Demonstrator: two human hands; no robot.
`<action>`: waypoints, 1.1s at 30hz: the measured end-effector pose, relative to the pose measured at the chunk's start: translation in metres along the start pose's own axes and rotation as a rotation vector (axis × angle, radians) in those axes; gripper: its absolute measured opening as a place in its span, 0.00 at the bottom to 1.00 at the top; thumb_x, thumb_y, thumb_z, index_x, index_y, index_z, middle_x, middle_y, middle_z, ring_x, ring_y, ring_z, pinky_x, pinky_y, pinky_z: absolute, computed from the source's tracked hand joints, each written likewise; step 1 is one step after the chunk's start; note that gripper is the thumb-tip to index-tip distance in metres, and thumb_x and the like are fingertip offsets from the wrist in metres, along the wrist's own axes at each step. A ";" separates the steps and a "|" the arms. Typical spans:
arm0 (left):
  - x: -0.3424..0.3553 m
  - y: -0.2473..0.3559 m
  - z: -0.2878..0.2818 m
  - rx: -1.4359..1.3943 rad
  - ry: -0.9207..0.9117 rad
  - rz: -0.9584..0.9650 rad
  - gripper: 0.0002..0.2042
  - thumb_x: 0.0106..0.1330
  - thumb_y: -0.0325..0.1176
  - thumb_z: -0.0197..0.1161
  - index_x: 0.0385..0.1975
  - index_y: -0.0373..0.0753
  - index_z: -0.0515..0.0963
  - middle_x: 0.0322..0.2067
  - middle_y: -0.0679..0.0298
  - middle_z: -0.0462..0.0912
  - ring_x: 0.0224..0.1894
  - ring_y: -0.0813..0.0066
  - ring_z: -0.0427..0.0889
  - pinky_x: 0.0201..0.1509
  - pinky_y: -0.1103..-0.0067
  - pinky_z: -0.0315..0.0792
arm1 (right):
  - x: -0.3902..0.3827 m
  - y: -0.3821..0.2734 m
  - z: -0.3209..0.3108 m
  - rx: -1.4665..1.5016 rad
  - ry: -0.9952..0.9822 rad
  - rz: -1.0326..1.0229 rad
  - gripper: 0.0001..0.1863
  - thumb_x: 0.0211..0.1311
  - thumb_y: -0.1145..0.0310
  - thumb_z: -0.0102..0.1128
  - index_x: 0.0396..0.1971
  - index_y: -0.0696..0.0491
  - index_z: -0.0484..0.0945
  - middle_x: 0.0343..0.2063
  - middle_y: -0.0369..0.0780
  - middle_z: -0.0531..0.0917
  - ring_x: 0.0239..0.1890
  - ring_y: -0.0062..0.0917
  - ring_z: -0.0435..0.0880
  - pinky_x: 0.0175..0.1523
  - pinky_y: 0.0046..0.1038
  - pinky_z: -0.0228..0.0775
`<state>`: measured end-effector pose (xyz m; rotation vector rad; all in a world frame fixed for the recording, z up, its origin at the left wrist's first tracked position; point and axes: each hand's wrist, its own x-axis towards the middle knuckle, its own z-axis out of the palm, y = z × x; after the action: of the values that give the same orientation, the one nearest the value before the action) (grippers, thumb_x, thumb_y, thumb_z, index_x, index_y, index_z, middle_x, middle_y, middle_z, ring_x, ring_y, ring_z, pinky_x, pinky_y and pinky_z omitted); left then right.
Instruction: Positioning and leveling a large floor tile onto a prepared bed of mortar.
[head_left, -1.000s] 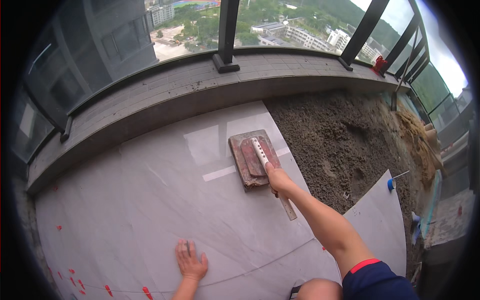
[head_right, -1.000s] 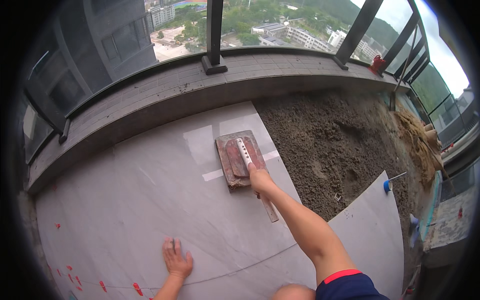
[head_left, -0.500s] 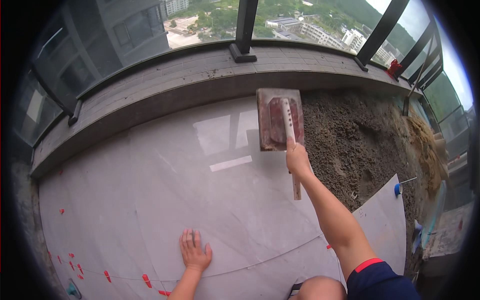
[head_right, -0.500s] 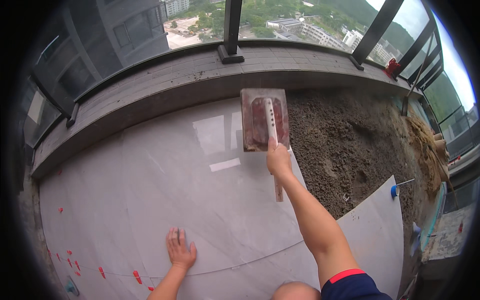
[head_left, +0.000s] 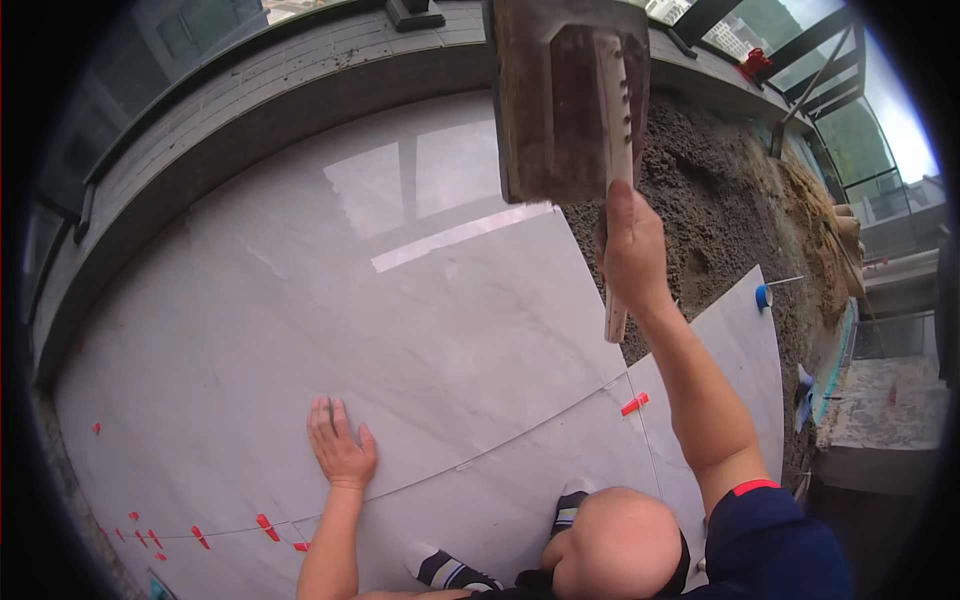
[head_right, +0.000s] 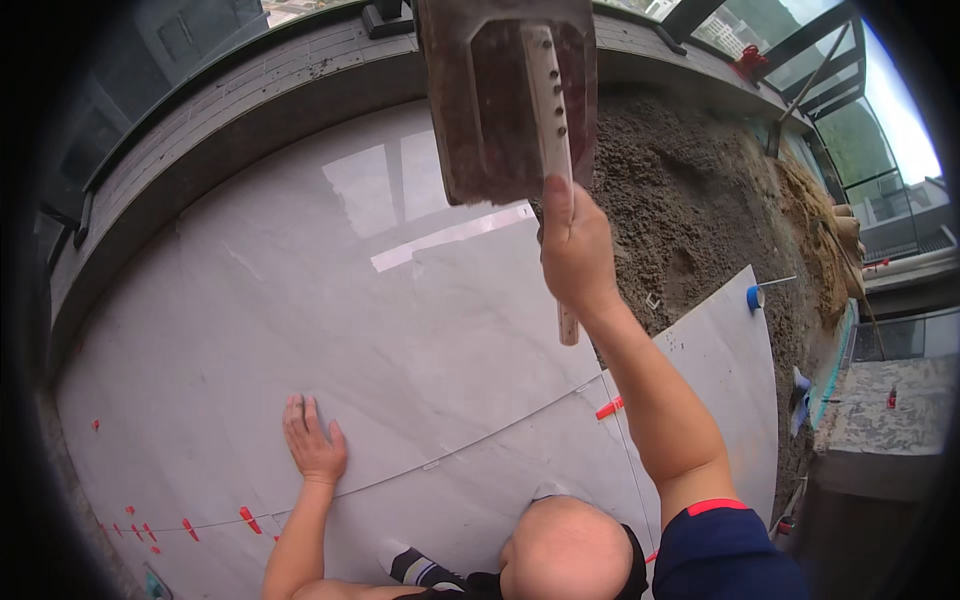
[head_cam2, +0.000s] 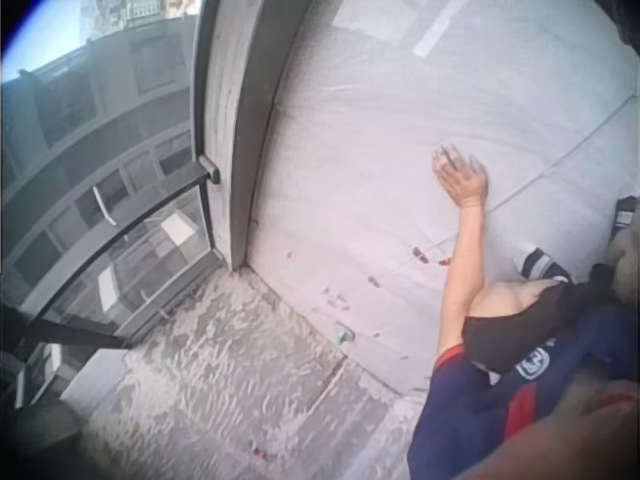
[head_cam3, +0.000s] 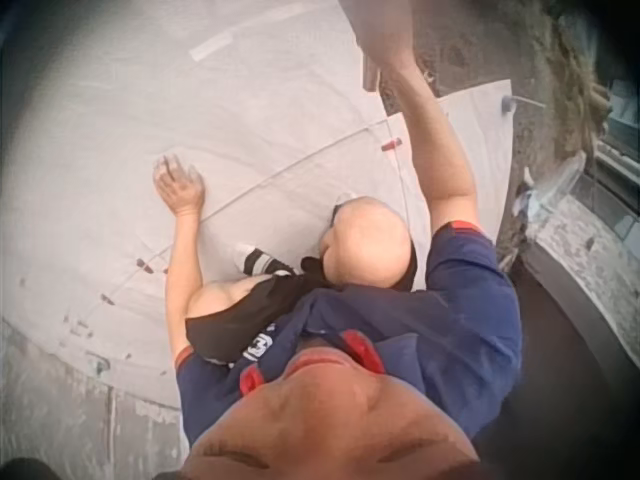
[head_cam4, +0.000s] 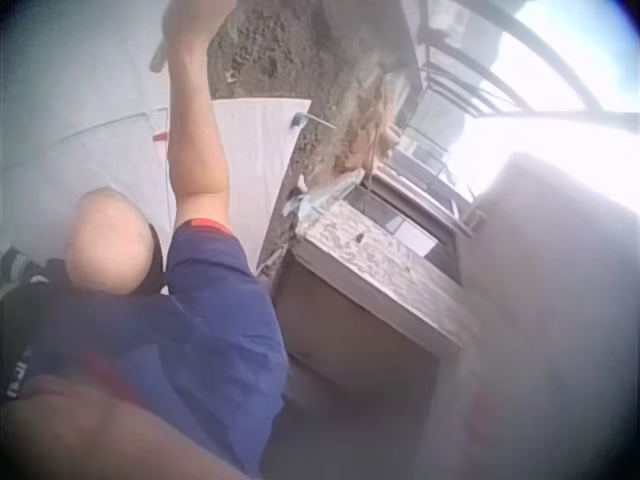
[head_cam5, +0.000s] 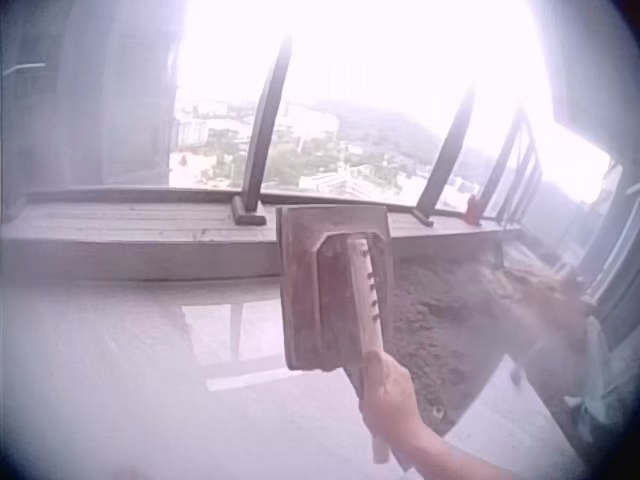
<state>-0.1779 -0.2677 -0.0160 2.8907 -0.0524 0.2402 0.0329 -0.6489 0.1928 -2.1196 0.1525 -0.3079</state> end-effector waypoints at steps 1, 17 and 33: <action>0.001 0.000 -0.001 0.007 -0.015 -0.016 0.30 0.59 0.36 0.60 0.63 0.31 0.66 0.63 0.46 0.66 0.70 0.46 0.61 0.73 0.54 0.57 | -0.035 0.016 0.017 -0.177 -0.036 0.138 0.32 0.76 0.41 0.40 0.29 0.58 0.73 0.20 0.44 0.78 0.26 0.35 0.78 0.36 0.36 0.71; -0.012 0.008 0.005 0.067 0.018 0.028 0.28 0.66 0.31 0.54 0.67 0.31 0.62 0.68 0.47 0.62 0.71 0.47 0.59 0.74 0.58 0.54 | -0.170 0.023 -0.052 -0.080 -0.172 0.246 0.27 0.77 0.46 0.42 0.35 0.59 0.72 0.17 0.48 0.77 0.21 0.46 0.79 0.29 0.41 0.69; -0.025 0.007 0.001 0.070 0.013 -0.044 0.29 0.62 0.34 0.57 0.64 0.31 0.65 0.65 0.47 0.65 0.70 0.46 0.61 0.73 0.56 0.56 | -0.155 0.007 -0.064 0.140 -0.329 0.134 0.30 0.77 0.43 0.39 0.29 0.57 0.70 0.16 0.34 0.72 0.17 0.19 0.71 0.24 0.23 0.62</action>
<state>-0.2023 -0.2739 -0.0194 2.9554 0.0219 0.2582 -0.1339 -0.6692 0.1946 -1.9795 0.0765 0.1078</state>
